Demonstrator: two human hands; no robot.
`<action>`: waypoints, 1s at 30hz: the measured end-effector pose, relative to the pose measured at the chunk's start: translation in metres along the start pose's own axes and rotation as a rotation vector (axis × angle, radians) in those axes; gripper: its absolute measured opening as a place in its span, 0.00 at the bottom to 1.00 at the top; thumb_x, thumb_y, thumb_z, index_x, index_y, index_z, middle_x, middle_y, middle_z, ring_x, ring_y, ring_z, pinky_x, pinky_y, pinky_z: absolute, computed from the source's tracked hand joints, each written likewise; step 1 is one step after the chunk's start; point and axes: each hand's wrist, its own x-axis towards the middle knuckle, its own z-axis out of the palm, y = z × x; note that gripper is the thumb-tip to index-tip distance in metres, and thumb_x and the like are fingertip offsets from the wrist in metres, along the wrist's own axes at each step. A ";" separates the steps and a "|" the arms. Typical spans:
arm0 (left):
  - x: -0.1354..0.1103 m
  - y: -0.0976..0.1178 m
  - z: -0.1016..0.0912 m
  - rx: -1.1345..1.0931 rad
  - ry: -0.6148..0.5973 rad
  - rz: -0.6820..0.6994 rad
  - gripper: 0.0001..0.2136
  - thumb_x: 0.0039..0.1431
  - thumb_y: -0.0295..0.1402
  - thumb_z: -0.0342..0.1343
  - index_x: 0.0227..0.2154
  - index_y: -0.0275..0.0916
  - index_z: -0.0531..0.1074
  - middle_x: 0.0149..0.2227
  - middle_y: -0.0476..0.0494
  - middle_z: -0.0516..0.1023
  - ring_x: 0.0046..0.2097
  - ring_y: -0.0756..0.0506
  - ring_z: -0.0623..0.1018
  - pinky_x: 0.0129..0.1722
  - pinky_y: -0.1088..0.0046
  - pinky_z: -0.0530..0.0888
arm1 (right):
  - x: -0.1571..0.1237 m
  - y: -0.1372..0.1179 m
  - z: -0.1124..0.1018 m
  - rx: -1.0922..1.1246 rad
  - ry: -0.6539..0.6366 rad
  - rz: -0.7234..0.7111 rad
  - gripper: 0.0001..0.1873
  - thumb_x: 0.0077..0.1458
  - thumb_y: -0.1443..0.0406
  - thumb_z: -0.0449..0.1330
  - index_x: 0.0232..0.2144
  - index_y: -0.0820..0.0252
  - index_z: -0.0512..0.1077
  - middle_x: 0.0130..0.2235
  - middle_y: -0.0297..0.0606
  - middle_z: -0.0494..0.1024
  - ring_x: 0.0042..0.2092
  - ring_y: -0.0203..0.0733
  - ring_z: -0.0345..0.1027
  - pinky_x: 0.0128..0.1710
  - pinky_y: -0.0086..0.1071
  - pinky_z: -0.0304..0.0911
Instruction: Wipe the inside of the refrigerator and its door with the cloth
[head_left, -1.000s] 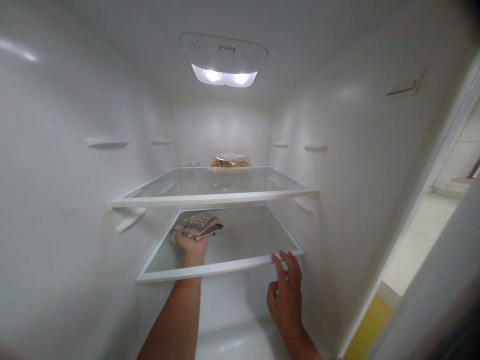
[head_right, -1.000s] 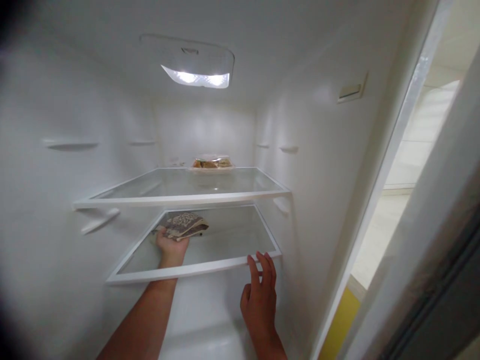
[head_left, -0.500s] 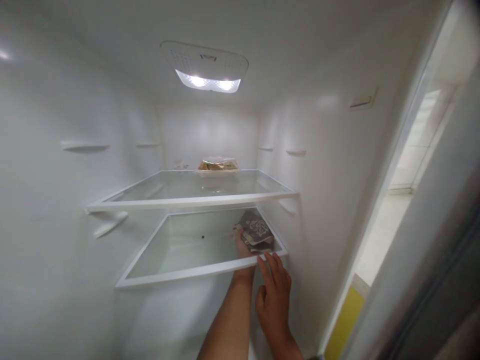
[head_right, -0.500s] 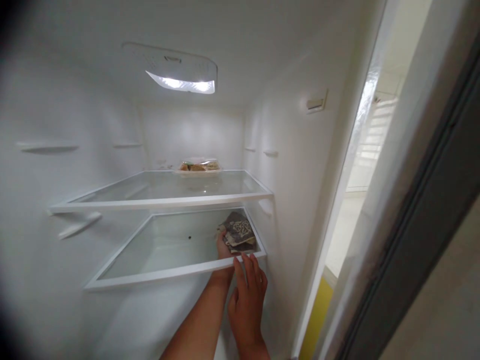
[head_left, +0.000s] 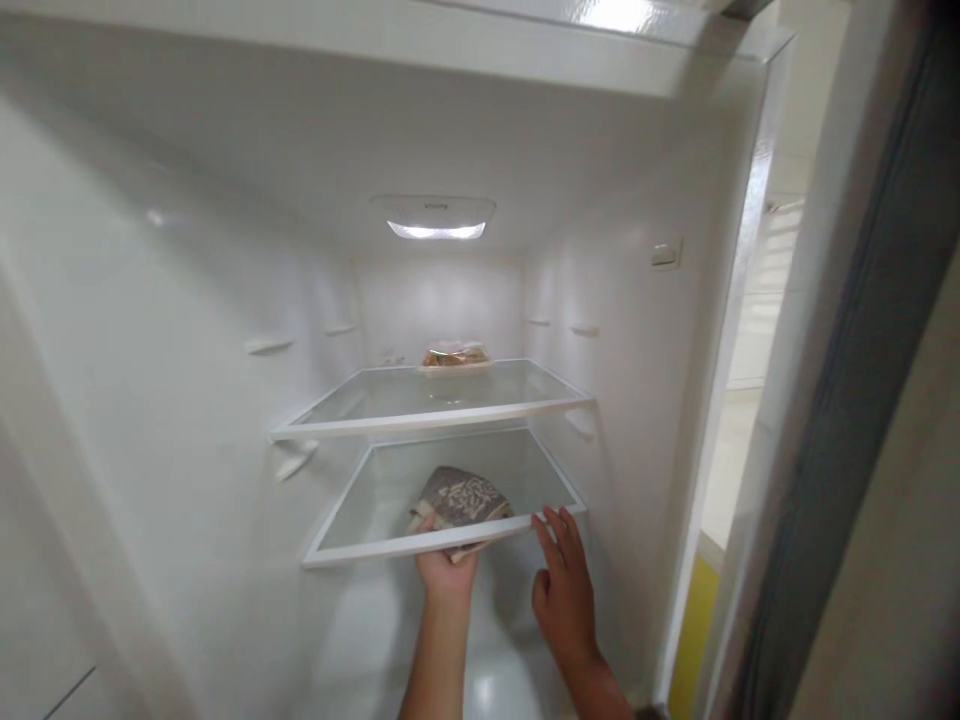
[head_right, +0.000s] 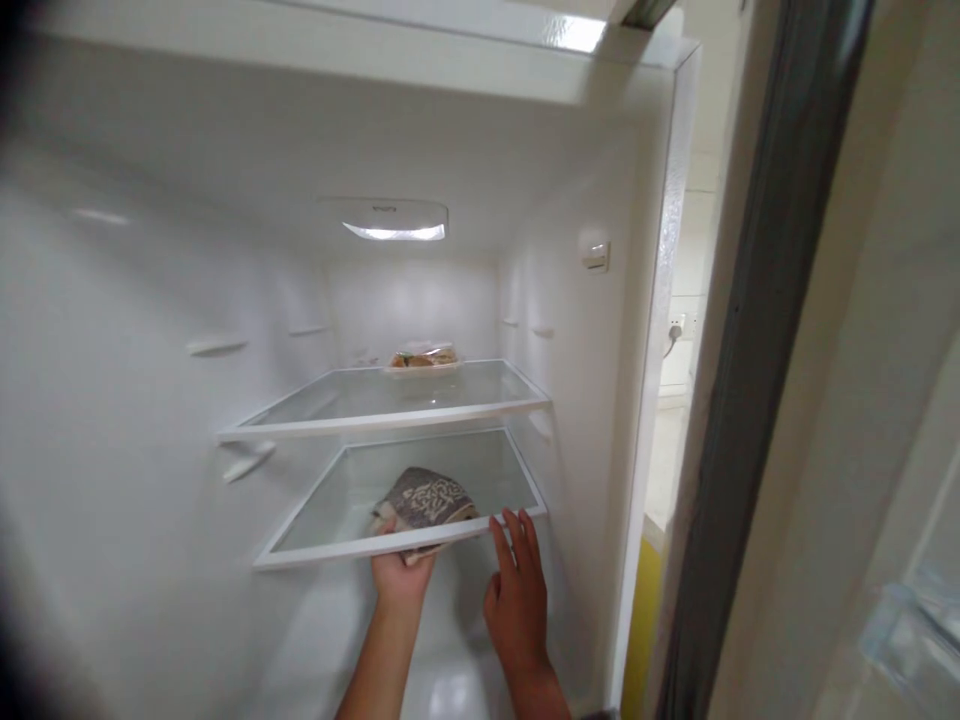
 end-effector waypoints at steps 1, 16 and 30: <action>-0.006 0.019 -0.007 -0.022 0.031 0.050 0.12 0.59 0.31 0.49 0.40 0.44 0.76 0.32 0.49 0.83 0.40 0.42 0.82 0.47 0.55 0.78 | 0.000 0.000 0.000 0.003 0.000 0.005 0.45 0.49 0.82 0.45 0.67 0.49 0.56 0.67 0.36 0.62 0.72 0.45 0.44 0.68 0.54 0.55; -0.046 0.062 -0.033 -0.030 0.122 0.221 0.20 0.51 0.26 0.51 0.47 0.46 0.75 0.34 0.51 0.85 0.38 0.43 0.83 0.51 0.53 0.77 | 0.008 -0.004 -0.007 0.000 0.019 0.037 0.39 0.49 0.81 0.46 0.59 0.48 0.68 0.62 0.33 0.71 0.68 0.43 0.54 0.65 0.47 0.61; -0.092 -0.061 0.001 0.211 -0.020 -0.272 0.15 0.47 0.25 0.57 0.39 0.34 0.77 0.38 0.36 0.85 0.39 0.38 0.84 0.40 0.61 0.80 | 0.010 -0.003 -0.012 -0.060 -0.005 0.009 0.44 0.43 0.82 0.48 0.59 0.46 0.69 0.62 0.31 0.72 0.67 0.44 0.58 0.59 0.42 0.68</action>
